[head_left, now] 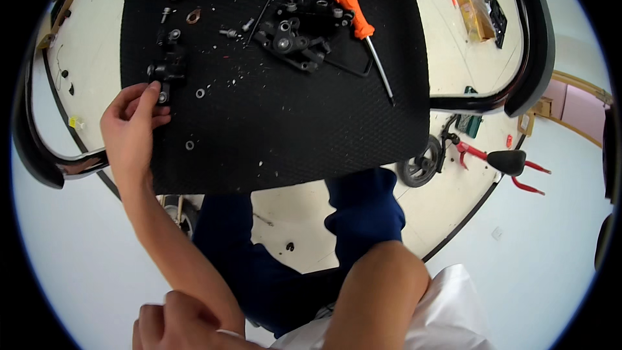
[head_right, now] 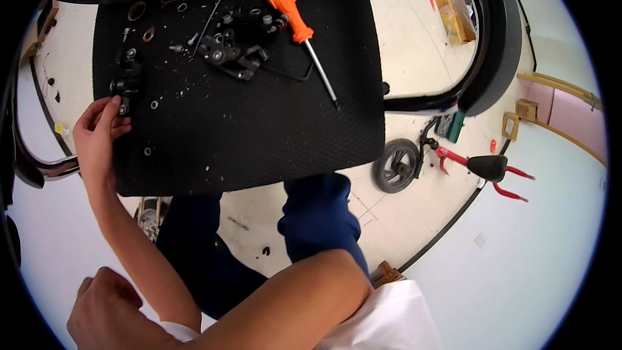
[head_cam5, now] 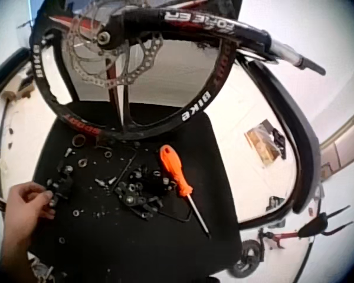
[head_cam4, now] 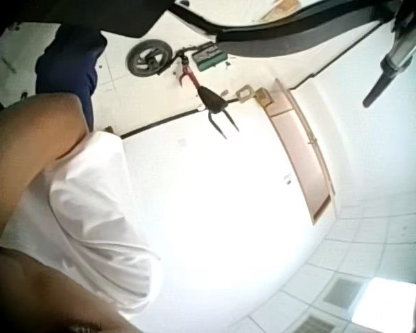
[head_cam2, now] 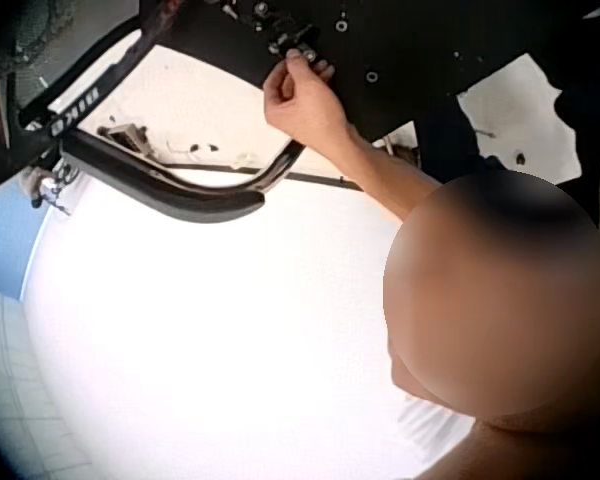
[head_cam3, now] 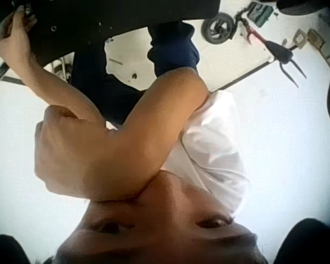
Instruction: The person assembles a bicycle derailleur on a chair seat, using an Allen key to tighten bolts and attaching small components like washers and screws. The person repeatedly picks up and places parts, adjusts the derailleur, and secures it with tools.
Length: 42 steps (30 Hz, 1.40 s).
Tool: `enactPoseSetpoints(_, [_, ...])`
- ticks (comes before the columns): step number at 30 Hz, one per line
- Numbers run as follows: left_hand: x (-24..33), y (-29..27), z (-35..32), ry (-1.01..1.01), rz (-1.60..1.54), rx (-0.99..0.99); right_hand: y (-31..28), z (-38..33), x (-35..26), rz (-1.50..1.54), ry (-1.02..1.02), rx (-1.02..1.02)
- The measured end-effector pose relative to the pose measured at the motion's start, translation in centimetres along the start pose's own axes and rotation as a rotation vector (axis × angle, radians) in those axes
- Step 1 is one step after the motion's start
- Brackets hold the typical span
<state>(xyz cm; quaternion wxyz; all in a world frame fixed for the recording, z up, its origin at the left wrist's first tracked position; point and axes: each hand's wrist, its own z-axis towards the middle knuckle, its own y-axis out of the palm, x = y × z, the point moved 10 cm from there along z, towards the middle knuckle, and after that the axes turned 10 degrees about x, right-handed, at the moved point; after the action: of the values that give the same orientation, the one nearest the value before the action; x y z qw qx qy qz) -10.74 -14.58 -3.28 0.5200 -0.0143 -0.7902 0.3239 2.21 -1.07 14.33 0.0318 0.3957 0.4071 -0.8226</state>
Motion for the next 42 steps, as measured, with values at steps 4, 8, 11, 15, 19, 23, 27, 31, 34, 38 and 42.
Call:
enactPoseSetpoints(4, [0.0, 1.7, -1.2, 0.005, 0.027, -0.033, -1.6, -1.2, -1.6, -0.016, 0.015, 0.038])
enactPoseSetpoints(8, [-0.1, 1.4, -1.2, 0.002, 0.007, -0.067, -1.5, -1.4, -3.3, -0.051, 0.014, 0.048])
enactPoseSetpoints(11, [-0.2, -0.1, -0.1, 0.09, 0.021, 0.009, -0.9, -1.1, -4.2, -0.052, -0.013, 0.061])
enactPoseSetpoints(15, [0.3, 1.2, -1.4, 0.087, 0.015, 0.025, -3.2, -2.1, -5.5, -0.135, 0.072, 0.011])
enactPoseSetpoints(19, [-0.3, 0.4, -0.4, 0.117, 0.096, 0.038, -4.3, -3.2, -4.7, -0.177, 0.093, -0.019])
enactPoseSetpoints(23, [0.6, -0.6, -0.6, 0.196, 0.134, 0.13, -7.8, -2.6, -3.9, -0.035, 0.04, 0.137])
enactPoseSetpoints(27, [1.3, -0.3, -0.6, 0.147, 0.128, 0.105, -9.4, -2.9, -3.6, 0.239, 0.082, 0.553])
enactPoseSetpoints(31, [0.8, -1.4, -0.4, 0.206, 0.125, 0.131, -9.3, -4.0, -3.5, 0.148, -0.062, 0.713])
enactPoseSetpoints(34, [0.9, 0.0, -0.3, 0.229, 0.092, 0.073, -9.6, -3.9, -4.9, 0.065, -0.129, 0.82])
enactPoseSetpoints(38, [0.5, 0.6, -0.9, 0.218, 0.116, 0.078, -10.8, -4.7, -4.8, -0.016, -0.081, 0.879])
enactPoseSetpoints(42, [1.0, -0.6, 1.0, 0.281, 0.11, 0.13, -10.6, -3.9, -3.6, 0.029, -0.198, 0.935])
